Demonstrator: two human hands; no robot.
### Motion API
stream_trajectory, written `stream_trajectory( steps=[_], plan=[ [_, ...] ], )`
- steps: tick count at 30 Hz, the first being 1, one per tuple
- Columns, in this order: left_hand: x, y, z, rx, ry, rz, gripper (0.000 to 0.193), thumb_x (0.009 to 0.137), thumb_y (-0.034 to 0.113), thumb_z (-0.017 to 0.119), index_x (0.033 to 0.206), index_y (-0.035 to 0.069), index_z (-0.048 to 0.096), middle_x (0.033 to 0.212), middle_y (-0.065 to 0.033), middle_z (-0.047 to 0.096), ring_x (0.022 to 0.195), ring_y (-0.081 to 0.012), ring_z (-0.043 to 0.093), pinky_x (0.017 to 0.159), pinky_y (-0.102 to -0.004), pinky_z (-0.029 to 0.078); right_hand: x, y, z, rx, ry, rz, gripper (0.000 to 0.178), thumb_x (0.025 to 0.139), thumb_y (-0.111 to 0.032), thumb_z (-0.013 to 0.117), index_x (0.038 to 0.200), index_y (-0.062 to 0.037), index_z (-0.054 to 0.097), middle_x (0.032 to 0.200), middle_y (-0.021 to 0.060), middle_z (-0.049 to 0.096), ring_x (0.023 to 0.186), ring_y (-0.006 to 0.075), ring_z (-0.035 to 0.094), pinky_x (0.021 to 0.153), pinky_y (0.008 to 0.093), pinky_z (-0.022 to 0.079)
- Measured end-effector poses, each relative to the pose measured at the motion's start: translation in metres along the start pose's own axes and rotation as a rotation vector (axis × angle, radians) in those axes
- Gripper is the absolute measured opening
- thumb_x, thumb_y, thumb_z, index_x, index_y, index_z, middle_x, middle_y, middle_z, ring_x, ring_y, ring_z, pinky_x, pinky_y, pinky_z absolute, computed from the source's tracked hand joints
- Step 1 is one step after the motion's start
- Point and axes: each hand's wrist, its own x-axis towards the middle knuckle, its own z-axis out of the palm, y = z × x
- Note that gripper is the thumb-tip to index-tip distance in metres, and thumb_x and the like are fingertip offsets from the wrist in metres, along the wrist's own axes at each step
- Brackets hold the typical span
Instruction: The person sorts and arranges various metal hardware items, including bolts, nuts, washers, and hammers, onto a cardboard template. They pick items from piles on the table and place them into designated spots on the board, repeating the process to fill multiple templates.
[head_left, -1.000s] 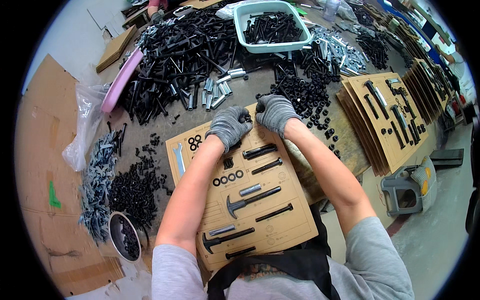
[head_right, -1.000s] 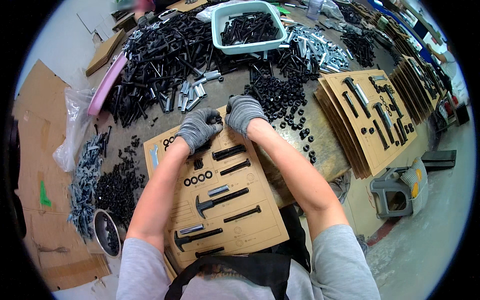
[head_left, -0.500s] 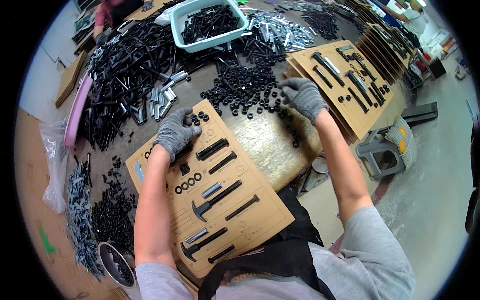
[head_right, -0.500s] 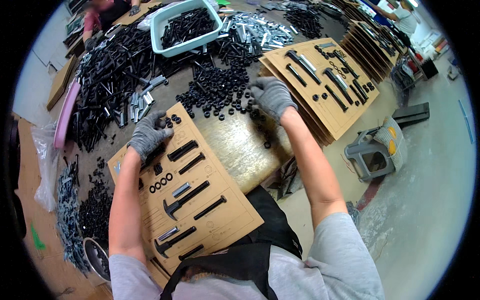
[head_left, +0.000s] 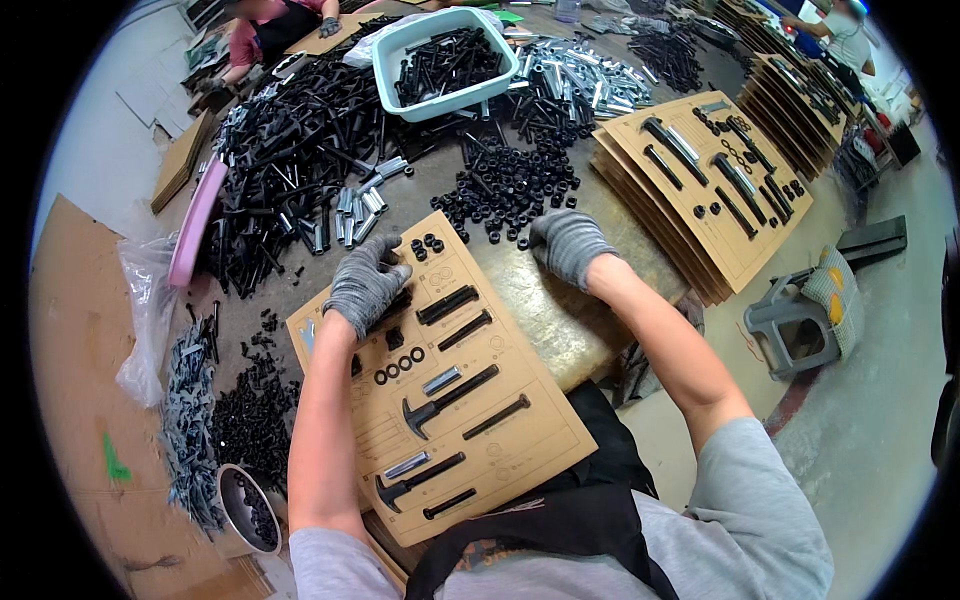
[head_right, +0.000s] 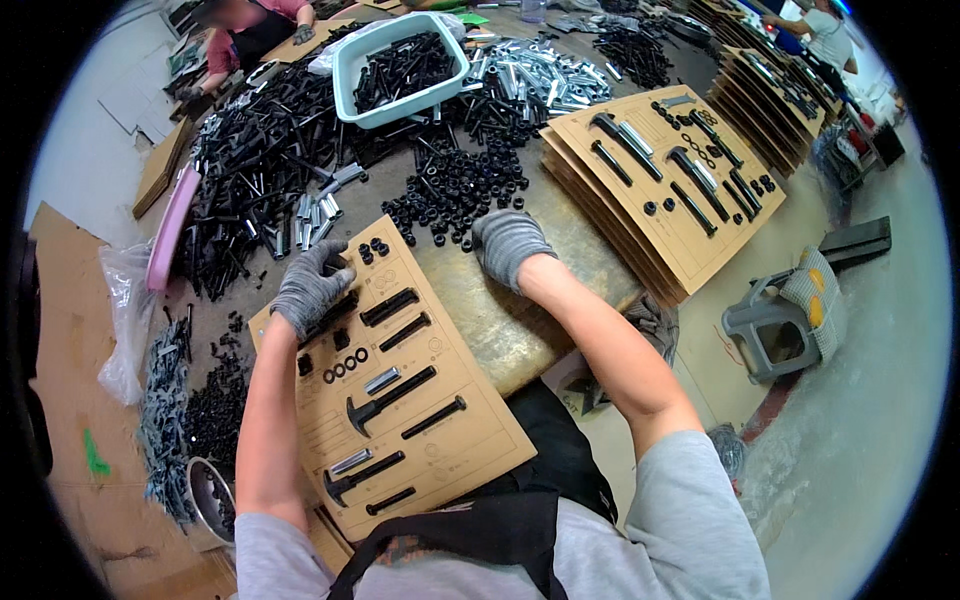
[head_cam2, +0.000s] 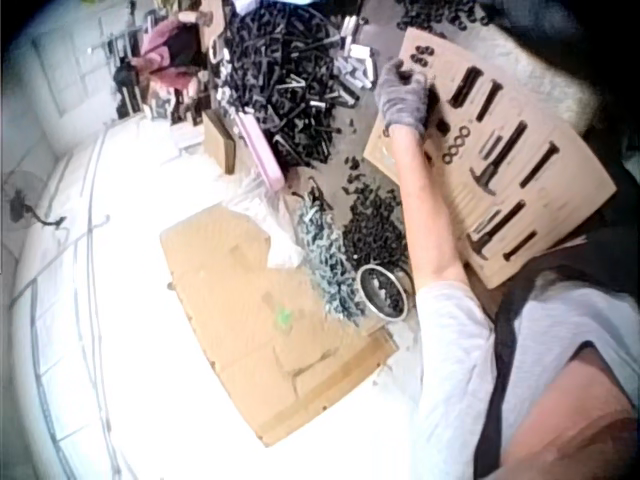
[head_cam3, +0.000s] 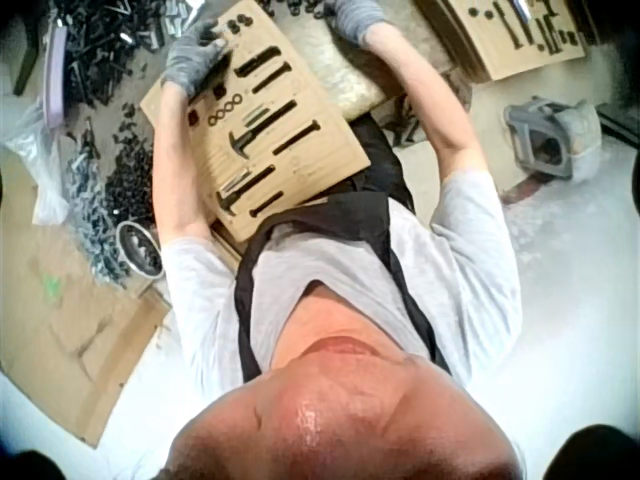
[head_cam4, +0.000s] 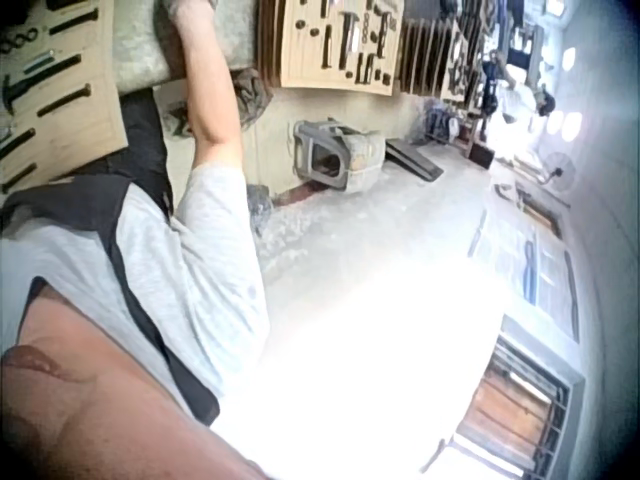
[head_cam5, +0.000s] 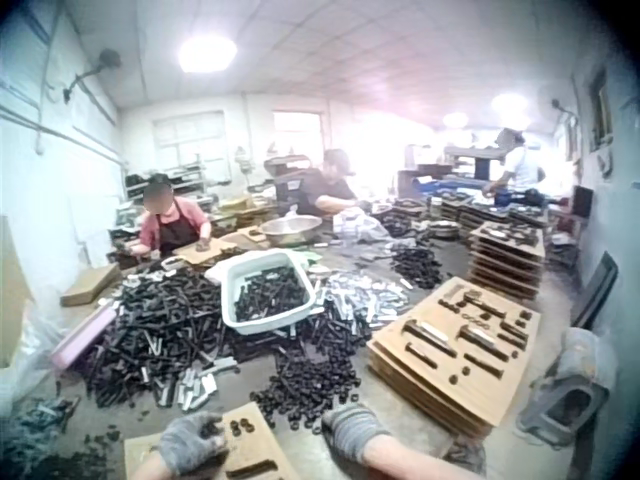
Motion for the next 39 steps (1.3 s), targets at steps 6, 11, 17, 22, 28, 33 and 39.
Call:
stream_trajectory(
  steps=[6,11,17,22,28,33,39],
  plan=[
    [-0.004,-0.002,0.0,0.031,0.024,0.014,0.043,0.08,0.019,0.068,0.12,0.003,0.061,0.105,-0.0162,0.069,0.093,-0.0249,0.068,0.085,-0.0346,0.052,-0.012,0.005,0.009,0.275,0.298,0.005,0.018,0.085,-0.02,0.061,0.099,-0.0095,0.066,0.083,0.0179,0.067,0.079,0.0363,0.065,0.072,0.0452,0.052],
    [-0.01,0.013,0.001,0.066,0.035,0.012,0.04,0.083,0.017,0.068,0.12,0.003,0.062,0.105,-0.0159,0.069,0.094,-0.0234,0.067,0.085,-0.0333,0.052,-0.01,-0.001,0.006,0.115,0.246,0.025,0.018,0.084,-0.023,0.063,0.094,-0.0081,0.066,0.089,0.0182,0.065,0.086,0.0359,0.063,0.078,0.0454,0.05],
    [-0.014,0.008,-0.002,0.176,0.121,0.086,0.036,0.083,0.018,0.068,0.117,0.006,0.064,0.107,-0.0156,0.069,0.093,-0.0248,0.068,0.085,-0.0349,0.052,-0.001,-0.012,0.0,0.111,0.138,-0.076,0.023,0.081,-0.025,0.066,0.093,-0.0061,0.067,0.093,0.0167,0.066,0.087,0.0352,0.063,0.079,0.0432,0.051],
    [-0.02,-0.002,-0.003,0.24,0.177,0.145,0.032,0.084,0.023,0.065,0.114,0.011,0.067,0.103,-0.0139,0.068,0.093,-0.0298,0.066,0.086,-0.0395,0.051,0.01,-0.044,-0.016,0.44,0.072,-0.232,0.025,0.081,-0.026,0.066,0.094,-0.0041,0.068,0.09,0.0164,0.068,0.083,0.0316,0.066,0.077,0.0389,0.053],
    [-0.004,-0.002,0.001,0.341,0.155,0.166,0.042,0.079,0.027,0.07,0.118,0.011,0.064,0.112,-0.0151,0.065,0.104,-0.0315,0.061,0.091,-0.0395,0.048,0.037,-0.099,-0.02,0.114,-0.063,-0.472,0.023,0.079,-0.026,0.067,0.093,-0.0076,0.071,0.088,0.0148,0.069,0.082,0.0325,0.066,0.077,0.0396,0.053],
    [0.013,-0.002,0.009,0.368,0.068,0.175,0.055,0.074,0.033,0.074,0.122,0.009,0.061,0.115,-0.0158,0.063,0.107,-0.031,0.06,0.093,-0.0386,0.047,0.052,-0.08,-0.019,0.29,0.098,-0.236,0.024,0.077,-0.022,0.072,0.096,-0.0079,0.071,0.085,0.0122,0.069,0.078,0.0268,0.067,0.073,0.0354,0.054],
    [0.022,-0.005,0.016,0.374,0.09,0.171,0.041,0.074,0.033,0.072,0.105,0.007,0.069,0.098,-0.0115,0.067,0.095,-0.0287,0.063,0.086,-0.0385,0.049,0.059,-0.086,-0.011,0.225,0.08,-0.2,0.024,0.078,-0.029,0.071,0.093,-0.0101,0.072,0.086,0.0115,0.069,0.079,0.0281,0.067,0.073,0.0376,0.053]
  ],
)
